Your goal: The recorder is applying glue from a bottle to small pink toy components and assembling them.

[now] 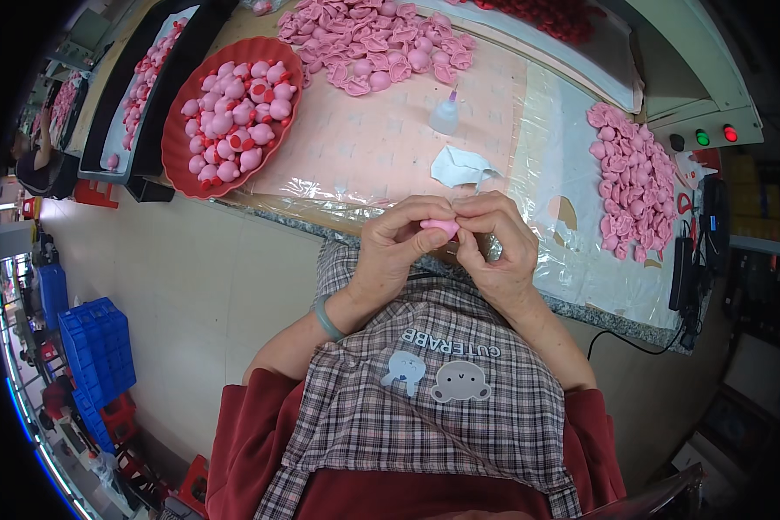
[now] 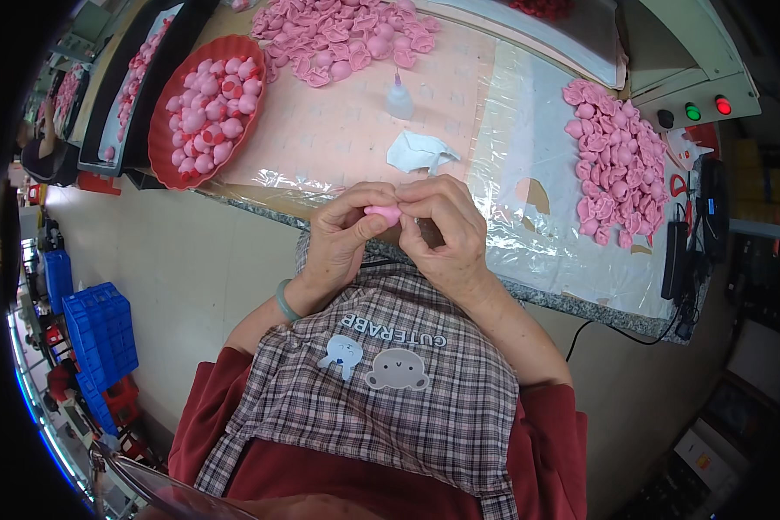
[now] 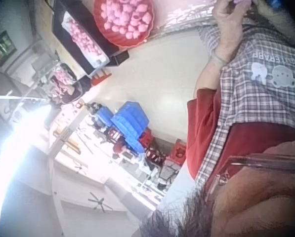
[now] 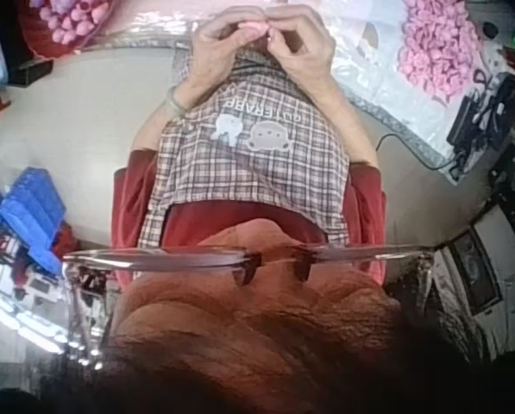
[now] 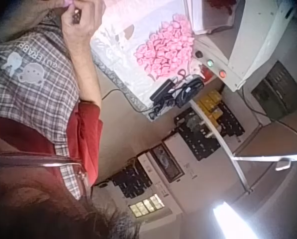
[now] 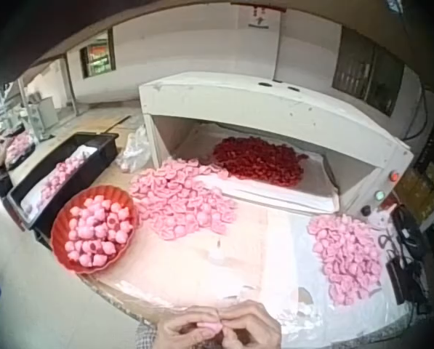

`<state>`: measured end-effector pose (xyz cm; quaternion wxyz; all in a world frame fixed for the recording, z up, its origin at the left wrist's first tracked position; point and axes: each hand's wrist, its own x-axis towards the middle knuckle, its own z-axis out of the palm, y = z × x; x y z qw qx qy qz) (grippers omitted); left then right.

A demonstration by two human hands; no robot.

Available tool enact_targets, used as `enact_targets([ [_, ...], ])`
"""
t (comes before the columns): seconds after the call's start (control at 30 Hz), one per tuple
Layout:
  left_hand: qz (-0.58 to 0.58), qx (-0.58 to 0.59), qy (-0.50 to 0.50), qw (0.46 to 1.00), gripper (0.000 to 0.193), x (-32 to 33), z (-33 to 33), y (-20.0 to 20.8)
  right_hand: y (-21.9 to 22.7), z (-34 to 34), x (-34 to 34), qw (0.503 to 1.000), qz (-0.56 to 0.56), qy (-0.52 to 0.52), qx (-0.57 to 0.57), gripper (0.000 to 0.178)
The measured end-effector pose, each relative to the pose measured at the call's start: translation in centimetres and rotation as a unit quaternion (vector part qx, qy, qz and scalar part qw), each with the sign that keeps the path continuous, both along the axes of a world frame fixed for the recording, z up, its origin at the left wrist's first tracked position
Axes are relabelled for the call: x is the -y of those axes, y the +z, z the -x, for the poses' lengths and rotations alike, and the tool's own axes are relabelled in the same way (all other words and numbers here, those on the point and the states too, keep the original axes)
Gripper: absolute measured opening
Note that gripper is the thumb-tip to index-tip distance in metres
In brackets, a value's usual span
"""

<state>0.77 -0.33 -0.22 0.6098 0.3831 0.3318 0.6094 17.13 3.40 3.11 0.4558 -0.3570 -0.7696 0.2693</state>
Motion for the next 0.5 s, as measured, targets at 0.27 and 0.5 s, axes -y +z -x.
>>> enact_targets([
  [0.27,0.005,0.012,0.016,1.000,0.023,0.0,-0.3,0.0,0.3,0.1,-0.1,0.999,-0.019,-0.013,0.024,0.015],
  [0.5,0.081,0.137,-0.025,0.987,0.031,0.2,-0.2,0.7,1.3,-0.2,-0.3,1.000,0.028,0.004,0.010,0.018],
])
